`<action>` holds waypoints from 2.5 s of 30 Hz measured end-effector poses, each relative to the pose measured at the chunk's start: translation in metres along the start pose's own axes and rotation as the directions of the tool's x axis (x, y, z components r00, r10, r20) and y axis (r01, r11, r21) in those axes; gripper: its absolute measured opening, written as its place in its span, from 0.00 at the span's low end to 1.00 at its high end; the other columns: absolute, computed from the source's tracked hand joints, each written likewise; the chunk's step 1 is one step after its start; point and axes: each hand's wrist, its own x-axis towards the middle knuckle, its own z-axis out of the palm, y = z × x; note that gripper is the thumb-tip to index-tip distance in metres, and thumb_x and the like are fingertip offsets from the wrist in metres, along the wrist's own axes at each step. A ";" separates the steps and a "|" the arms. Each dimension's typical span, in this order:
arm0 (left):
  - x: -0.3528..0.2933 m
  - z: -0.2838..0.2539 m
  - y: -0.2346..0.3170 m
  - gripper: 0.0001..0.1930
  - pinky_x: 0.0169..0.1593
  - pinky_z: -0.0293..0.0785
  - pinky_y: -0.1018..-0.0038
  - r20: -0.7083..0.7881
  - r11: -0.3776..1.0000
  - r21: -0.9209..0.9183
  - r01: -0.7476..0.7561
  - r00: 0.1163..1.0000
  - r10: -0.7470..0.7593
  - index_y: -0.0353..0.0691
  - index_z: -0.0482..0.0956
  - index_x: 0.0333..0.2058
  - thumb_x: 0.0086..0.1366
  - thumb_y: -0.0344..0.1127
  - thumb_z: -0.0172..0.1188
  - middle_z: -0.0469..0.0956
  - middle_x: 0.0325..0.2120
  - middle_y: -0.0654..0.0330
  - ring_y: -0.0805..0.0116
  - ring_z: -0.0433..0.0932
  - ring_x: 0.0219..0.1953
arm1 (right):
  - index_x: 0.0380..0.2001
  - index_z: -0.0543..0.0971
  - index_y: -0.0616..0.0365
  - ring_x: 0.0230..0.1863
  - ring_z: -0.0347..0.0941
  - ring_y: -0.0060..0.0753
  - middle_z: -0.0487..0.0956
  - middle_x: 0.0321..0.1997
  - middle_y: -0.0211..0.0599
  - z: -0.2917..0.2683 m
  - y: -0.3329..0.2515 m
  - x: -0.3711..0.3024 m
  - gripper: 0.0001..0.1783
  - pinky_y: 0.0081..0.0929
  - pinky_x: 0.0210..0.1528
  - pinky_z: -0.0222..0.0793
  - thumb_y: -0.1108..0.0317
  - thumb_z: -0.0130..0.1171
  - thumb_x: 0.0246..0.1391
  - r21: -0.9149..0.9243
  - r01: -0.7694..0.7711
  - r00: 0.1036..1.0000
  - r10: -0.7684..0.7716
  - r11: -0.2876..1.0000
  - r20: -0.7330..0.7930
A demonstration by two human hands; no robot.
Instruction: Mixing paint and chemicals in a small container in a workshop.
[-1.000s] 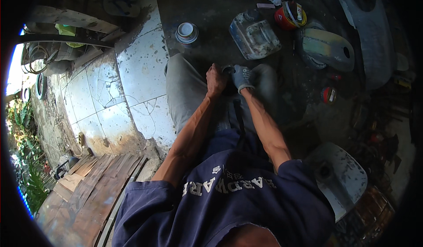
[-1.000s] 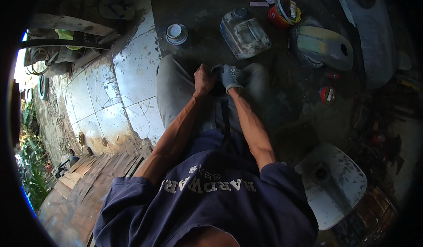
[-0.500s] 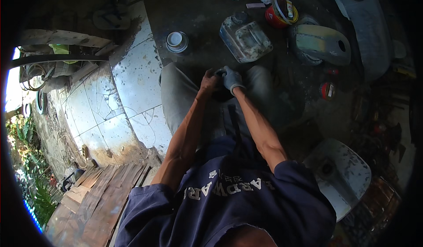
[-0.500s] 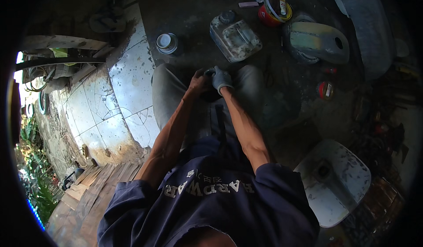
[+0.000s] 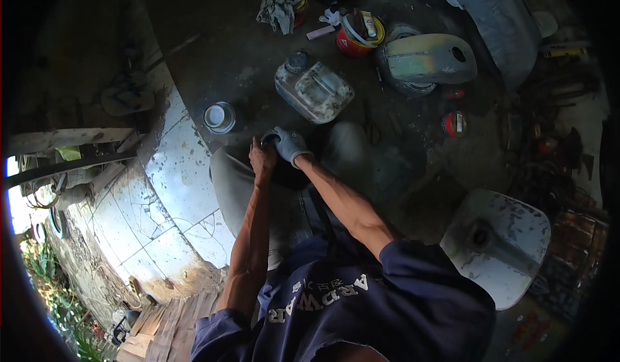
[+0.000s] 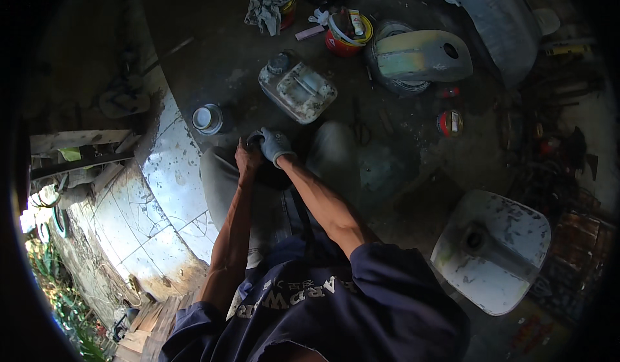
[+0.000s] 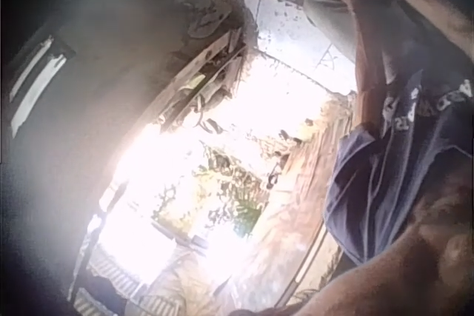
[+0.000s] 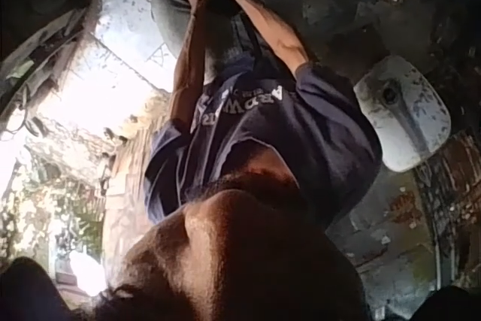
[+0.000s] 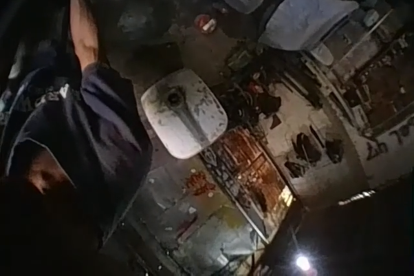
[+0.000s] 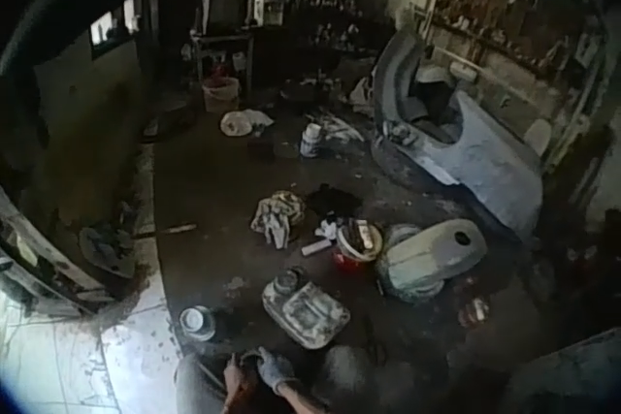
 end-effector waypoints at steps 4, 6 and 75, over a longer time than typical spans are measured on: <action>-0.005 -0.010 0.047 0.21 0.53 0.78 0.47 0.113 0.946 0.204 -0.252 0.966 0.233 0.44 0.80 0.53 0.62 0.40 0.63 0.81 0.49 0.47 0.41 0.81 0.53 | 0.62 0.76 0.57 0.54 0.79 0.64 0.83 0.51 0.58 -0.006 0.032 0.000 0.27 0.50 0.56 0.76 0.59 0.60 0.61 0.137 0.009 0.998 0.000 0.991 -0.069; 0.001 -0.016 0.059 0.18 0.50 0.79 0.48 0.192 0.893 0.281 -0.352 0.932 0.307 0.44 0.81 0.52 0.63 0.39 0.63 0.82 0.47 0.49 0.42 0.82 0.51 | 0.61 0.76 0.58 0.54 0.79 0.64 0.83 0.52 0.59 -0.021 0.037 -0.009 0.28 0.50 0.56 0.76 0.60 0.61 0.60 0.138 0.011 0.997 0.001 0.990 -0.081; 0.049 -0.096 0.085 0.46 0.62 0.64 0.47 -0.315 0.798 0.489 -0.353 0.781 0.539 0.35 0.66 0.65 0.51 0.49 0.76 0.69 0.58 0.46 0.39 0.65 0.59 | 0.49 0.82 0.53 0.55 0.80 0.61 0.84 0.50 0.55 -0.160 0.305 0.002 0.23 0.52 0.55 0.75 0.52 0.67 0.55 -0.354 -0.440 0.895 0.370 0.825 -0.249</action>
